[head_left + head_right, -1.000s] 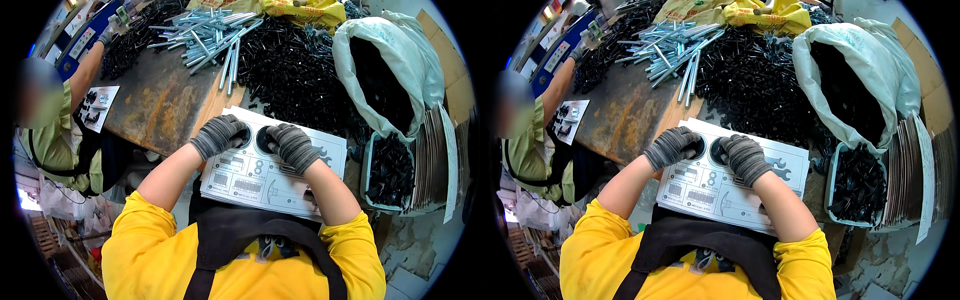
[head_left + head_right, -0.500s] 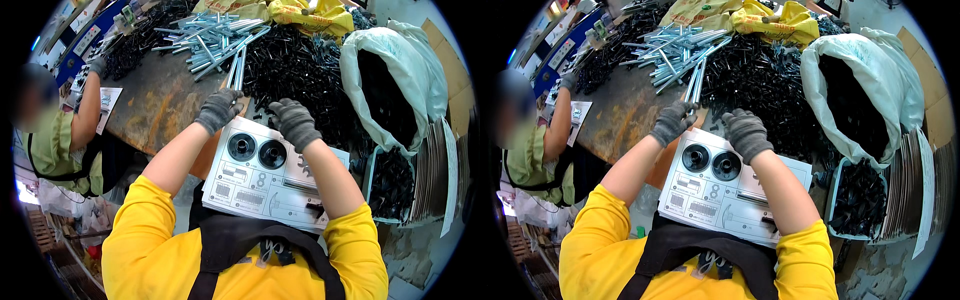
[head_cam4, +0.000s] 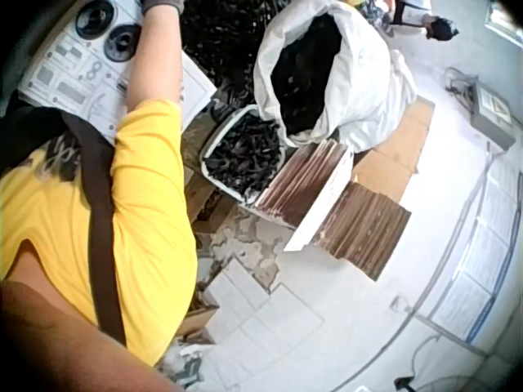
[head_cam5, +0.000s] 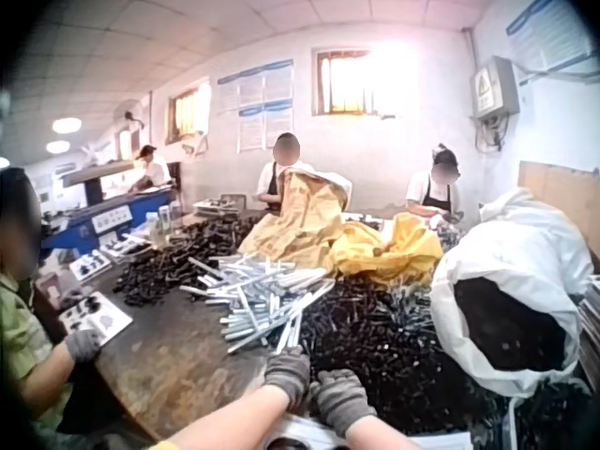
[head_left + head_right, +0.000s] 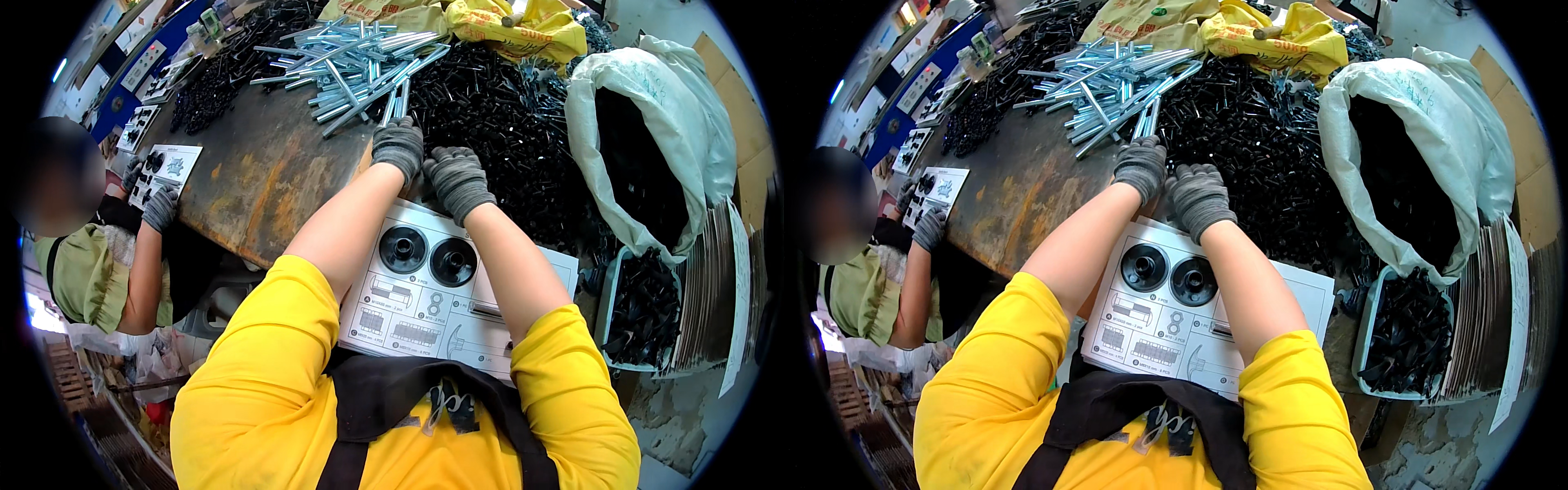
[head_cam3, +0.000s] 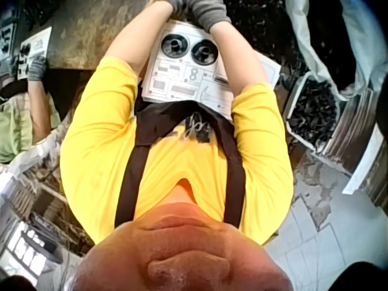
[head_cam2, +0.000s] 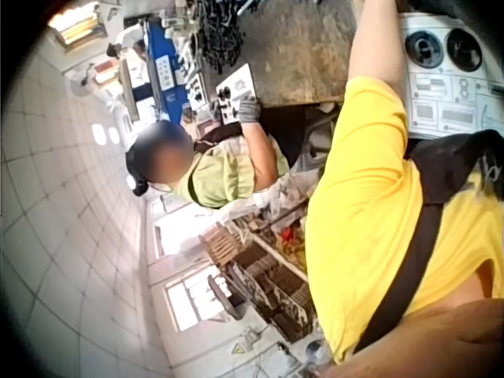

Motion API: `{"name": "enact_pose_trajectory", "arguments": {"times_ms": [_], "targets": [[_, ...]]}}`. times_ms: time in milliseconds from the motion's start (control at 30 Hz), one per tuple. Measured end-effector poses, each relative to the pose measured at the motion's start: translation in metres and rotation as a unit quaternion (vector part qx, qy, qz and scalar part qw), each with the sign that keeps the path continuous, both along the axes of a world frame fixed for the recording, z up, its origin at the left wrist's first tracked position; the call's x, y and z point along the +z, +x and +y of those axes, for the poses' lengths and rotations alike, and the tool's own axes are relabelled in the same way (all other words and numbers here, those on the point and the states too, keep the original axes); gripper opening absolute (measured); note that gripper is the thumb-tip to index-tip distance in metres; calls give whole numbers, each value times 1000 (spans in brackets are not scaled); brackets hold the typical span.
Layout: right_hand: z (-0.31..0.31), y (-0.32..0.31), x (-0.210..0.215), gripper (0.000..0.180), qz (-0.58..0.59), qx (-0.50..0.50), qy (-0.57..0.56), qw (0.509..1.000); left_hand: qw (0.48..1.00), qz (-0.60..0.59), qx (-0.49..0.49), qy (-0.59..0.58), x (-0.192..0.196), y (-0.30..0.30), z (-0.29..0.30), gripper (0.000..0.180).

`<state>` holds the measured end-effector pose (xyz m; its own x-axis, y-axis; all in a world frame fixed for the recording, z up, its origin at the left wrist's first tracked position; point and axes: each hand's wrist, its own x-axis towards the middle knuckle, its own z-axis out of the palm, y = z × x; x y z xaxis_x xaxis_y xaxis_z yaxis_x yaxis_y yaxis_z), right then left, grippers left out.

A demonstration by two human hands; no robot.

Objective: The person picks various metal hardware pieces from piles on a table and places them onto printed instruction sheets that serve as packaging templates. They handle bolts, nuts, washers, and small black plastic parts, arranging each item into designated spots on the sheets. The person repeats this process for multiple sheets, occasionally reaching into a large sack to retrieve more parts.

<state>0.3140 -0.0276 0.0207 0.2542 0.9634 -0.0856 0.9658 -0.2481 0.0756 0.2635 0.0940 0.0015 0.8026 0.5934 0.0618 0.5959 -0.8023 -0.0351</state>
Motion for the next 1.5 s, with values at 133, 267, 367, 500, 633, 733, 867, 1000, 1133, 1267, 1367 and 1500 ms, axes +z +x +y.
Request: {"name": "enact_pose_trajectory", "arguments": {"times_ms": [133, 267, 367, 500, 633, 733, 867, 1000, 1133, 1267, 1367, 1500], "targets": [[-4, 17, -4, 28, 258, -165, 206, 929, 999, 37, -4, 1, 6, 3, 4, 28], [-52, -10, 3, 22, 502, -185, 361, 764, 999, 42, -2, 2, 10, -5, 0, 38], [-92, -34, 12, 17, 484, -99, 327, 806, 994, -74, -19, -83, 31, -28, -7, 33], [-135, -74, 13, 20, 396, -40, 218, 891, 902, -158, -49, -398, 39, -99, -21, 27], [-135, -109, 14, 21, 298, -26, 6, 954, 907, -160, -266, -284, 27, -177, -38, 30], [-135, -117, 7, 24, 251, -2, -2, 968, 957, 37, -252, -140, 32, -199, -66, 22], [-134, -119, 5, 28, 227, 9, -48, 973, 960, 125, -242, -60, 38, -213, -80, 18], [-138, -121, 3, 29, 168, 56, -68, 982, 949, 187, -251, -40, 42, -210, -83, 19], [-138, -124, 15, 32, 133, 111, -89, 981, 944, 237, -227, -42, 40, -207, -86, 23], [-141, -131, 9, 33, 125, 136, -75, 980, 936, 288, -147, -139, 53, -191, -93, 25], [-130, -128, 12, 31, 175, 78, -107, 976, 927, 234, -121, -267, 46, -190, -75, 29], [-122, -118, -2, 25, 264, 48, -45, 962, 892, 261, -83, -360, 42, -180, -59, 33]]}}
